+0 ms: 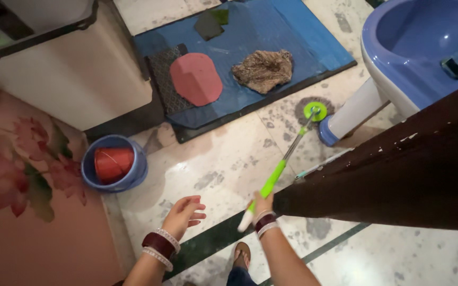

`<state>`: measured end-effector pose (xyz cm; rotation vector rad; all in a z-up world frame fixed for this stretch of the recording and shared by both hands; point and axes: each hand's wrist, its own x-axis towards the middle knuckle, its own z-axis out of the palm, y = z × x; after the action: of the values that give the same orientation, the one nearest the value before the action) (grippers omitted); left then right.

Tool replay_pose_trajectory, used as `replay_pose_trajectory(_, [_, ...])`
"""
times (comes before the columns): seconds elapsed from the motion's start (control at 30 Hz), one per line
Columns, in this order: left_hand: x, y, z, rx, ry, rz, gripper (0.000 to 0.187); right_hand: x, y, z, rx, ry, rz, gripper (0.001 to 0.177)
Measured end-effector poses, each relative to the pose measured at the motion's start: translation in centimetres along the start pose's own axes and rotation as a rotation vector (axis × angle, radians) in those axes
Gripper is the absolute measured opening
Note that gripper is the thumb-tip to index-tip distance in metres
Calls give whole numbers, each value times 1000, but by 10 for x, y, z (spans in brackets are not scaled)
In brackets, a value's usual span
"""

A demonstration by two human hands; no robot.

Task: The person mops the floor using a spin mop in a bathroom and hallway. They rinse and spin the mop head in a bucket near a washing machine after mopping around a sink and doorway.

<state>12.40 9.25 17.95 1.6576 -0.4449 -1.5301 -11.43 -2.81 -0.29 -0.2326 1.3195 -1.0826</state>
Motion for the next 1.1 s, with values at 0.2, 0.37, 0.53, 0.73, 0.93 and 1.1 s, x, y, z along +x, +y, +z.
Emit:
replay_pose_trajectory(0.2, [-10, -17, -9, -35, -31, 19, 48, -115, -5, 22, -148, 1, 176, 49])
replay_pose_trajectory(0.37, [-41, -36, -26, -72, -99, 68, 47, -143, -6, 23, -174, -151, 167, 26])
replay_pose_trajectory(0.53, [-87, -54, -66, -92, -101, 92, 45, -168, 32, -3, -187, -228, 194, 13])
replay_pose_trajectory(0.73, [-121, -107, -119, -191, -103, 128, 39, -217, 75, -79, -153, -217, 291, 20])
replay_pose_trajectory(0.93, [-145, -167, -115, -216, -187, 114, 21, -279, 44, -174, -294, -73, 341, 22])
replay_pose_trajectory(1.1, [-180, -187, -99, -195, -216, 63, 19, -333, 19, -213, -373, -68, 360, 28])
